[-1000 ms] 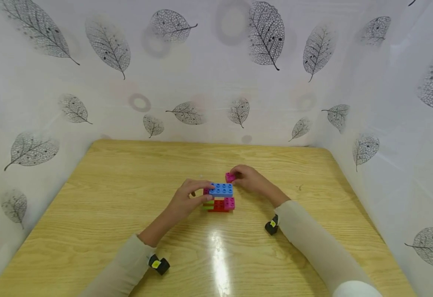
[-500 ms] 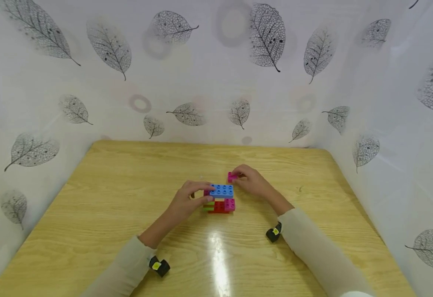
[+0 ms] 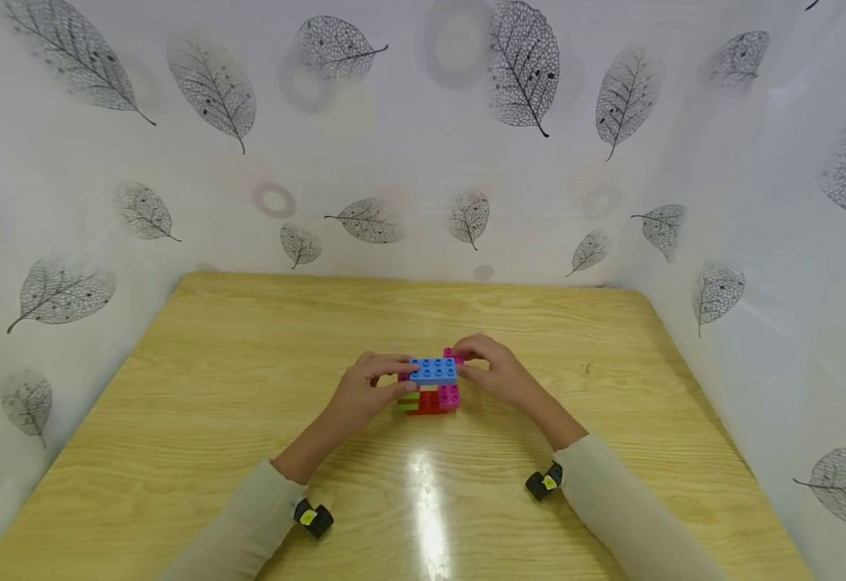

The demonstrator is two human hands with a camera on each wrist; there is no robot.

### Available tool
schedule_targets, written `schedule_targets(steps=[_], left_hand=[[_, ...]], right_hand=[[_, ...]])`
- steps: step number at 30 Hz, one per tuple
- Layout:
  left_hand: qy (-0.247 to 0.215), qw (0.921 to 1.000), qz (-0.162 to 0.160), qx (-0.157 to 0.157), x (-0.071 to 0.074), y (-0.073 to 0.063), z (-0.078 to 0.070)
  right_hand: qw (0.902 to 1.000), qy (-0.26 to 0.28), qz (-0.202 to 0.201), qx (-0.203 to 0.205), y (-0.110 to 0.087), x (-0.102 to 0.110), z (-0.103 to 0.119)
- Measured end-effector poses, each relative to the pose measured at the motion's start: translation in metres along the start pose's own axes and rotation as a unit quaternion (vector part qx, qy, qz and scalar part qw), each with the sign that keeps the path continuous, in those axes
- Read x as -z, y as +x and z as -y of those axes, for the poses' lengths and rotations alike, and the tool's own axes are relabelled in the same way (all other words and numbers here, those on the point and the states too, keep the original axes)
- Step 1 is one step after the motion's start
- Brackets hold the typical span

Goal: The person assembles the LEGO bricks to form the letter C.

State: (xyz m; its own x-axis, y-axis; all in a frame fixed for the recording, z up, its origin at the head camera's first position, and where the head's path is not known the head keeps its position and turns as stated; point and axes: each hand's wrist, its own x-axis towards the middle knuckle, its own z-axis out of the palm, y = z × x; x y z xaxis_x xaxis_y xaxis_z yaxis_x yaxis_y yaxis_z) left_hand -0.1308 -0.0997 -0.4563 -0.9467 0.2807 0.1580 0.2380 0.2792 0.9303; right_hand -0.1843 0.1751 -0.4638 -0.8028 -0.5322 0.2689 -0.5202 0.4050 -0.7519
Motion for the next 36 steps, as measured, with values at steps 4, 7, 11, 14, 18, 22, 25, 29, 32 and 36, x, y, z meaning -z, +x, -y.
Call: schedule_targets(steps=[4,7,11,14,18,22,25,29,32,36], left_hand=[[-0.008,1.0000,-0.002,-0.002,0.000,0.000,0.000],[-0.013,0.9999,-0.001,-0.009,-0.001,0.000,0.001],[0.007,0.9998,-0.003,-0.017,0.000,-0.001,0.000],[0.026,0.9994,-0.006,-0.020,0.001,-0.002,-0.002],[0.033,0.9994,-0.008,-0.009,0.000,-0.002,-0.002],[0.030,0.9995,-0.007,0.000,-0.002,-0.002,-0.002],[0.029,0.9995,-0.011,-0.002,-0.003,-0.003,-0.003],[0.032,0.9993,-0.017,-0.011,-0.004,-0.003,-0.002],[0.040,0.9987,-0.022,-0.022,-0.005,-0.003,-0.001],[0.053,0.9976,-0.030,-0.035,-0.005,-0.003,-0.002]], right_hand=[[0.9997,0.007,-0.015,0.020,-0.008,0.000,0.004],[0.9993,0.015,-0.022,0.028,-0.014,-0.002,0.008],[0.9991,0.022,-0.026,0.025,-0.021,-0.004,0.012],[0.9992,0.022,-0.024,0.025,-0.024,-0.004,0.014],[0.9992,0.014,-0.018,0.034,-0.027,-0.003,0.017],[0.9991,0.003,-0.015,0.041,-0.029,-0.002,0.021],[0.9990,0.004,-0.016,0.042,-0.030,-0.002,0.024],[0.9986,0.007,-0.024,0.047,-0.030,-0.003,0.027],[0.9979,0.005,-0.030,0.057,-0.030,-0.005,0.027],[0.9967,0.003,-0.036,0.072,-0.030,-0.007,0.024]])
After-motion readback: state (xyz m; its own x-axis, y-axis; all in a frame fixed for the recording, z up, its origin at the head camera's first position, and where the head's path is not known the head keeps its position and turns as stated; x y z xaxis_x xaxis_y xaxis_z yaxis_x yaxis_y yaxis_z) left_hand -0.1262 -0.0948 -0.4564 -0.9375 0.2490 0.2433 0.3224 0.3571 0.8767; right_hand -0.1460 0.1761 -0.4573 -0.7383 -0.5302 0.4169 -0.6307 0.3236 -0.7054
